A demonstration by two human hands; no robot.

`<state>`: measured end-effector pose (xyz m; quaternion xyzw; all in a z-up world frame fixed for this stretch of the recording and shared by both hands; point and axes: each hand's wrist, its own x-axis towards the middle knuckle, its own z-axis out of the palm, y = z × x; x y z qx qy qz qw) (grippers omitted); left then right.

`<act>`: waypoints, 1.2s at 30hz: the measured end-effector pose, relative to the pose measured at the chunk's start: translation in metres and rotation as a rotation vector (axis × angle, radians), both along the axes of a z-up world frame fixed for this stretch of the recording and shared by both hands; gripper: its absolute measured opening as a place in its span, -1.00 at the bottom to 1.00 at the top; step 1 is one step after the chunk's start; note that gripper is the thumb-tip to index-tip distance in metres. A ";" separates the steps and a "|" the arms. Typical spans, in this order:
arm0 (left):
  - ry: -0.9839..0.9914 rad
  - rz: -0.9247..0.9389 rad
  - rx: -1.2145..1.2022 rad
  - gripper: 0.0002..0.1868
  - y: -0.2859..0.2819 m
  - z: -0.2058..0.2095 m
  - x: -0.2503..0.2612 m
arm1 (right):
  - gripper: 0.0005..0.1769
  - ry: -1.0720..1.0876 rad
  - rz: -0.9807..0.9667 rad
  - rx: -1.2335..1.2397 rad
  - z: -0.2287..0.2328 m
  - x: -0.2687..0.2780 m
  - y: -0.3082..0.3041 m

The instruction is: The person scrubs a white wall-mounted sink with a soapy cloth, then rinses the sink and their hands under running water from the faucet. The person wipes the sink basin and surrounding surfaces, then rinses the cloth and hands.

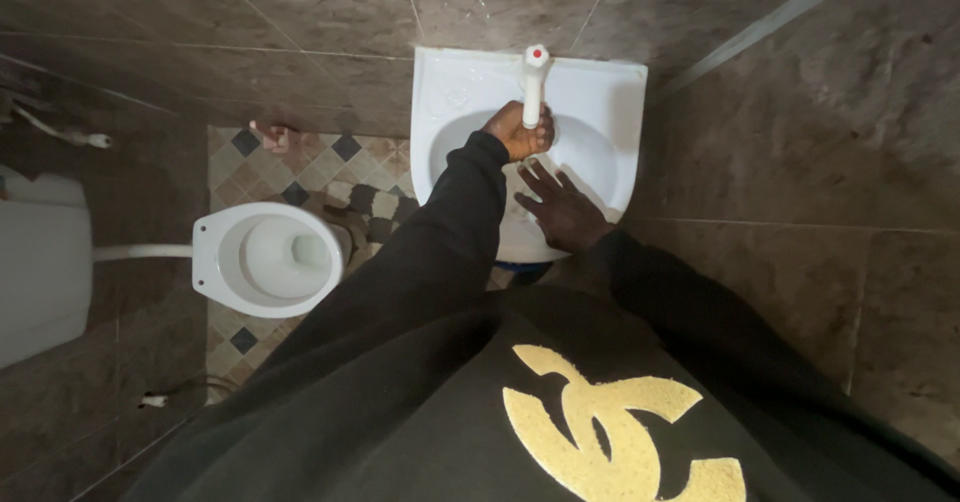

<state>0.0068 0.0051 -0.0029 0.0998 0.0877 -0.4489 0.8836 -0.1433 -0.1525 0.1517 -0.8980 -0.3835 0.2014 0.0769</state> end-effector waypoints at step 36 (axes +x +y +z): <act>-0.755 -0.135 0.711 -0.75 -0.035 0.116 -0.093 | -0.55 -0.219 0.129 0.459 -0.076 0.044 0.021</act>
